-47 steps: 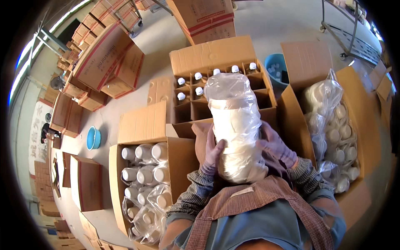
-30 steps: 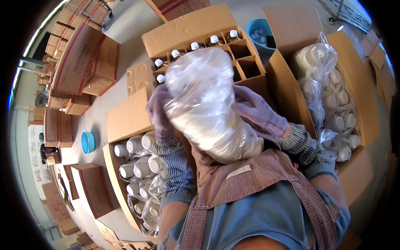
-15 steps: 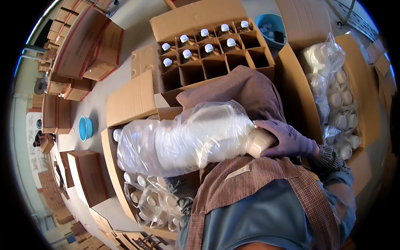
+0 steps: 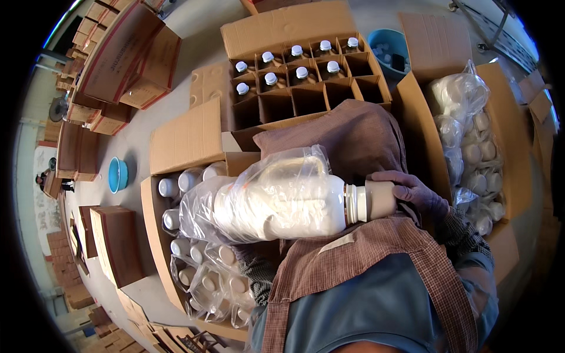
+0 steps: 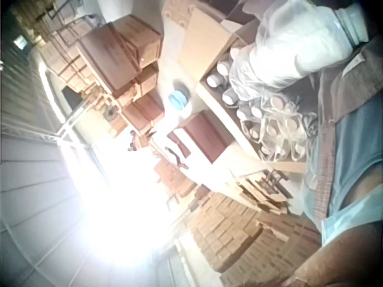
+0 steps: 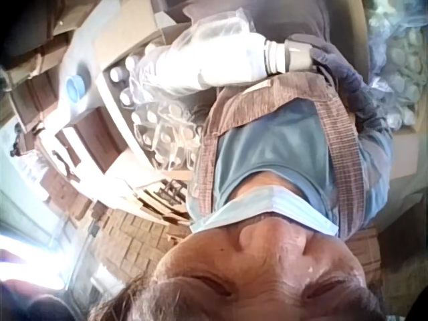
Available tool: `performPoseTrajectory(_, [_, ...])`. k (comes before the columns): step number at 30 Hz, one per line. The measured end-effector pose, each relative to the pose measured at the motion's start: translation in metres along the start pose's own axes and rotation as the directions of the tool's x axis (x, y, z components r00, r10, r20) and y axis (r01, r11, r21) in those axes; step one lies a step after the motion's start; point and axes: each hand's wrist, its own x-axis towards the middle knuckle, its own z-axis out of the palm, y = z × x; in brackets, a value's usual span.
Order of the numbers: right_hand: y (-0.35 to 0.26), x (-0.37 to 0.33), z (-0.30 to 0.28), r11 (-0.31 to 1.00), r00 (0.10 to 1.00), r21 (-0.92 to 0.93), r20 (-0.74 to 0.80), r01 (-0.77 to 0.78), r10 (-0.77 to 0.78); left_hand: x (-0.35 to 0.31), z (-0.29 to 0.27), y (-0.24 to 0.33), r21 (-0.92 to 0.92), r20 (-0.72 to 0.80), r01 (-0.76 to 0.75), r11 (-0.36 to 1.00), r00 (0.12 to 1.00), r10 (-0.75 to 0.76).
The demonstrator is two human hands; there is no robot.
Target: The person assembles a large white plastic bottle by inserting a metal inner container and a filter-style cap, then places the assembled bottle into a plastic bag and packs it into a cardboard box.
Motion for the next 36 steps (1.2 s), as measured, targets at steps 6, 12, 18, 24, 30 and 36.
performPoseTrajectory(6, [0.006, -0.009, 0.001, 0.987, 0.992, -0.096, -0.004, 0.127, -0.128, -0.006, -0.004, -0.001, 0.031, -0.026, 0.013, 0.999, 1.000, -0.013])
performPoseTrajectory(12, [0.042, 0.044, 0.020, 0.962, 0.983, -0.208, 0.080, 0.176, -0.162, 0.007, 0.021, 0.015, 0.047, -0.001, -0.037, 0.998, 0.999, 0.038])
performPoseTrajectory(18, [0.060, 0.064, 0.029, 0.490, 0.960, -0.834, 0.156, 0.254, -0.233, 0.041, 0.083, 0.045, -0.029, 0.054, -0.200, 0.979, 0.978, 0.202])
performPoseTrajectory(24, [-0.043, 0.075, 0.000, 0.507, 0.946, -0.860, -0.119, 0.054, -0.302, 0.073, 0.183, 0.115, -0.129, 0.245, -0.327, 0.936, 0.904, 0.350])
performPoseTrajectory(30, [-0.121, 0.159, -0.018, 0.385, 0.549, -0.823, -0.110, 0.417, -0.829, 0.090, 0.249, 0.180, -0.374, 0.604, -0.010, 0.927, 0.756, 0.252])
performPoseTrajectory(36, [-0.200, 0.225, -0.012, 0.438, 0.566, -0.689, -0.049, 0.578, -0.823, 0.143, 0.214, 0.273, -0.820, -0.012, -0.300, 0.487, 0.861, 0.509])
